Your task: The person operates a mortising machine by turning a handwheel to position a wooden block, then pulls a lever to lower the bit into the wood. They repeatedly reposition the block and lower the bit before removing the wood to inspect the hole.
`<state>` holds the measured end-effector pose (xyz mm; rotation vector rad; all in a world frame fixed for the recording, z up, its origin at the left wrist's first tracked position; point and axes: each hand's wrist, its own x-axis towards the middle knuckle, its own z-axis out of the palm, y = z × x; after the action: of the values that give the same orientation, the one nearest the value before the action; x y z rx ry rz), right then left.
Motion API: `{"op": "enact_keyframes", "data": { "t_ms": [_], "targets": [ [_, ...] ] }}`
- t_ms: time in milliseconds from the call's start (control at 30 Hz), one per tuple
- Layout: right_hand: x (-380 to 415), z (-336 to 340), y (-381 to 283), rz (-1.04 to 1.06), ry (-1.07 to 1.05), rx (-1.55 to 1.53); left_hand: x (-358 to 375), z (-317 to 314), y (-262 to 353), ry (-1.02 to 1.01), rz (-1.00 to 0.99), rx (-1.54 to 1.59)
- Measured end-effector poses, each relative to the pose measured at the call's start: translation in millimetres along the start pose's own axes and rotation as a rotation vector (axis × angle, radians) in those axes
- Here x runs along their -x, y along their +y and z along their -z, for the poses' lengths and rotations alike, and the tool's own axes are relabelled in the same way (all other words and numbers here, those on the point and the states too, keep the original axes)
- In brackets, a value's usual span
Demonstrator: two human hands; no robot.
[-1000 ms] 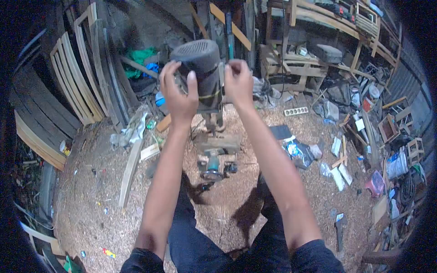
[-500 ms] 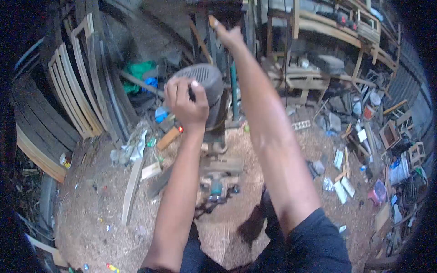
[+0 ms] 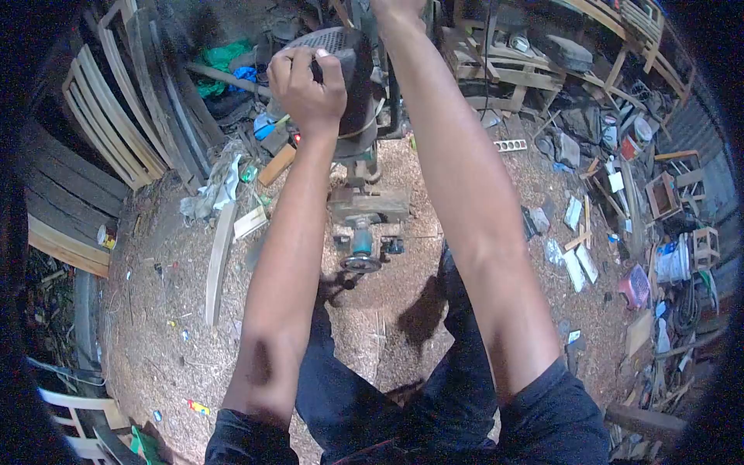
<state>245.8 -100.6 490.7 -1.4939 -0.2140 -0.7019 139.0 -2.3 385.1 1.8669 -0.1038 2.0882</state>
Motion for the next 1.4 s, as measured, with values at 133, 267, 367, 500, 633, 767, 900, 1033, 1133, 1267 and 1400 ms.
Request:
{"op": "enact_keyframes", "data": {
  "t_ms": [133, 267, 367, 500, 633, 767, 900, 1033, 1133, 1267, 1400],
  "targets": [
    [4.6, 0.8, 3.6, 0.049, 0.013, -0.093, 0.4, 0.7, -0.8, -0.010, -0.011, -0.036],
    [3.1, -1.8, 14.5, 0.016, -0.013, -0.228, 0.3, 1.1, -1.1, -0.045, 0.003, -0.055],
    [7.9, -1.6, 14.3, 0.062, 0.027, -0.289, 0.4, 0.7, 0.1, -0.046, 0.007, -0.055],
    [23.5, 9.8, 4.9, -0.030, -0.035, -0.383, 1.3, 3.8, -1.1, -0.056, 0.002, -0.060],
    [35.8, 20.1, 0.6, -0.043, -0.071, -0.417, 2.8, 2.9, -1.9, -0.054, -0.018, -0.068],
    [48.5, 26.3, 2.8, 0.001, -0.110, -0.527, 4.5, 4.4, -2.6, -0.067, -0.015, -0.084],
    [61.3, 34.3, 0.9, -0.018, -0.112, -0.565, 6.0, 4.2, -3.9, -0.050, -0.042, -0.076],
    [74.4, 44.2, 3.4, -0.014, -0.159, -0.578, 7.5, 2.4, -7.3, -0.053, -0.047, -0.080],
    [87.4, 50.1, 0.7, 0.000, -0.136, -0.599, 9.3, 2.8, -8.4, -0.046, -0.050, -0.080],
    [104.5, 59.7, 3.2, 0.003, -0.141, -0.656, 13.0, 3.4, -8.6, -0.038, -0.044, -0.080],
    [117.5, 68.2, 3.7, 0.001, -0.179, -0.717, 12.3, 3.9, -6.8, -0.051, -0.029, -0.056]
  ]
}}
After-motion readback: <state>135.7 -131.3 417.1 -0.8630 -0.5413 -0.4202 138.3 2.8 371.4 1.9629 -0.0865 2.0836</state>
